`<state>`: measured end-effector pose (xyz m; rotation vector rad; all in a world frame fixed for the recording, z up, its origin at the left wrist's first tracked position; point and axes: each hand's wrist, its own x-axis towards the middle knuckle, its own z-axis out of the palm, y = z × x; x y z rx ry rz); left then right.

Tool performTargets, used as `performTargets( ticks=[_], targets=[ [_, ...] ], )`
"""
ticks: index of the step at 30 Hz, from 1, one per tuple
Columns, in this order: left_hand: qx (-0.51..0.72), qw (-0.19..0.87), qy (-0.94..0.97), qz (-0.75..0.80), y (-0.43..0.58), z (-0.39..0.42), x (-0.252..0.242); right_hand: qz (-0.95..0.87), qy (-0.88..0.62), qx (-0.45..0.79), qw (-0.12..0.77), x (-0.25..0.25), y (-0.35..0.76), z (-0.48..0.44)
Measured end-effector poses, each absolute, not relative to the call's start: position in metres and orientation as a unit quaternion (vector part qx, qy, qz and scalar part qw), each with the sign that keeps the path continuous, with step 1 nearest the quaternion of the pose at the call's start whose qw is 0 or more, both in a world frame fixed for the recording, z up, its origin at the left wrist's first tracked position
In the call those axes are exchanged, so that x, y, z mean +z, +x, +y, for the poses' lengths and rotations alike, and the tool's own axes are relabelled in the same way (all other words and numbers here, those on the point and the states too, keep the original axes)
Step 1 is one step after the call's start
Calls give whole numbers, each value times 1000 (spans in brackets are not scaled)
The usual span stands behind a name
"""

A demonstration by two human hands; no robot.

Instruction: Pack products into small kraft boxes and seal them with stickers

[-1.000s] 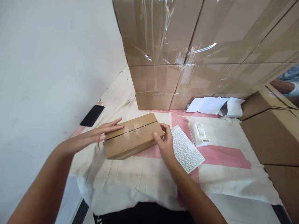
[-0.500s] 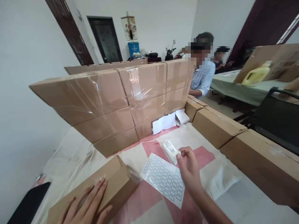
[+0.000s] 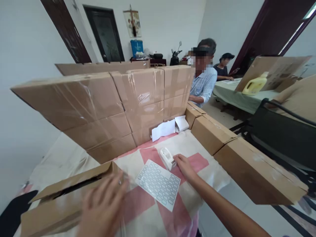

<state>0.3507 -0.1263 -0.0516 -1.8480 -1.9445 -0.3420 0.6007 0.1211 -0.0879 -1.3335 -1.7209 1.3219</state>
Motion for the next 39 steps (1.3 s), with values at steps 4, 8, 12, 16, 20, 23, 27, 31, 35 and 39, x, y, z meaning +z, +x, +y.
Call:
performTargets(
  ticks=[4,8,12,16,20,23,27,31,35,39],
  targets=[
    [-144,17,-734,-664,428,-14,-56,-587,-515,571,252,-77,602,126],
    [-216,-217,-695,-650,448,69,-82,-541,-529,617,218,-74,600,134],
    [-295,-217,-662,-654,447,87,-109,-525,-542,630,183,-69,596,145],
    [-348,-186,-646,-653,449,85,-127,-499,-537,667,132,-54,593,155],
    [-388,-164,-634,-649,452,87,-135,-480,-521,691,145,-40,593,153],
    [-380,-157,-632,-657,453,88,-134,-461,-518,696,186,-41,597,141],
    [-377,-159,-623,-666,453,87,-129,-426,-546,694,196,-64,604,117],
    [-376,-165,-621,-668,453,86,-126,-418,-567,683,195,-91,608,102],
    [-379,-159,-619,-669,453,84,-125,-463,-575,646,193,-104,606,106],
    [-360,-166,-626,-672,452,83,-124,-531,-582,582,202,-110,605,109]
  ],
)
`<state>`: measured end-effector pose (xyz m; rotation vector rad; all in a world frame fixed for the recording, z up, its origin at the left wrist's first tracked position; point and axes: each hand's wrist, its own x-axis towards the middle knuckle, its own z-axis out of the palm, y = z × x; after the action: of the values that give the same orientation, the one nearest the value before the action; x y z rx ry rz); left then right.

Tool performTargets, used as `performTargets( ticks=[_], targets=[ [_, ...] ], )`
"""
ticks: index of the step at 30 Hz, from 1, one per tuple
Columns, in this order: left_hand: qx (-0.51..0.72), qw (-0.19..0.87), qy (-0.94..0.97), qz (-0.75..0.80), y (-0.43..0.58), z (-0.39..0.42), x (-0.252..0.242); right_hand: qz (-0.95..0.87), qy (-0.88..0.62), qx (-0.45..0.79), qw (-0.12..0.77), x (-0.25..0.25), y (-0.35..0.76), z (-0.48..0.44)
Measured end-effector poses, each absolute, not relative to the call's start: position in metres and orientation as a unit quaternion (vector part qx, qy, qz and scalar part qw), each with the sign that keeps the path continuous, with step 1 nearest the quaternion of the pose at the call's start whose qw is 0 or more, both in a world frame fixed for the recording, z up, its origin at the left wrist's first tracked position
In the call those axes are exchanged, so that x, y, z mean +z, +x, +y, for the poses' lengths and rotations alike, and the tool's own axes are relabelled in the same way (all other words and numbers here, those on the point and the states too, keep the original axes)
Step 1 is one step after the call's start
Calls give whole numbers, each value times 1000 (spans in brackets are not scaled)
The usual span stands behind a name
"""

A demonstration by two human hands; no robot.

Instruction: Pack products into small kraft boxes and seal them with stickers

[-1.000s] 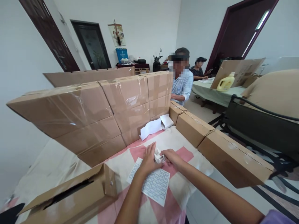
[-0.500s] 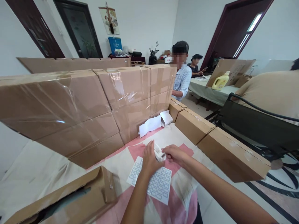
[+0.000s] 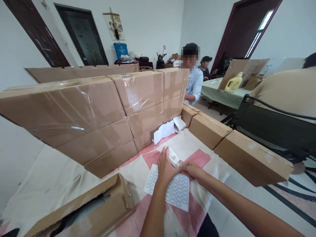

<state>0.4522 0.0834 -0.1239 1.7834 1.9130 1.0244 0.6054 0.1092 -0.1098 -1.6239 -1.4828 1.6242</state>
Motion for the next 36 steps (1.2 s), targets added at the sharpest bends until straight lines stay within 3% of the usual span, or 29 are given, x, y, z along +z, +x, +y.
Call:
performTargets(
  ticks=[9,14,20,27,33,36],
  targets=[
    [358,232,631,648,448,75,-116,-623,-573,401,351,-116,629,91],
    [507,253,615,547,446,67,-94,-645,-509,410,396,-90,640,78],
    [492,312,673,455,457,54,-51,-691,-392,426,433,-53,627,58],
    [485,55,716,499,469,39,-31,-647,-394,467,456,-60,623,51],
    [427,-59,772,468,474,28,-19,-586,-412,522,463,-68,626,39],
    [477,-106,766,418,478,14,-1,-591,-433,513,448,-66,617,37]
  ],
)
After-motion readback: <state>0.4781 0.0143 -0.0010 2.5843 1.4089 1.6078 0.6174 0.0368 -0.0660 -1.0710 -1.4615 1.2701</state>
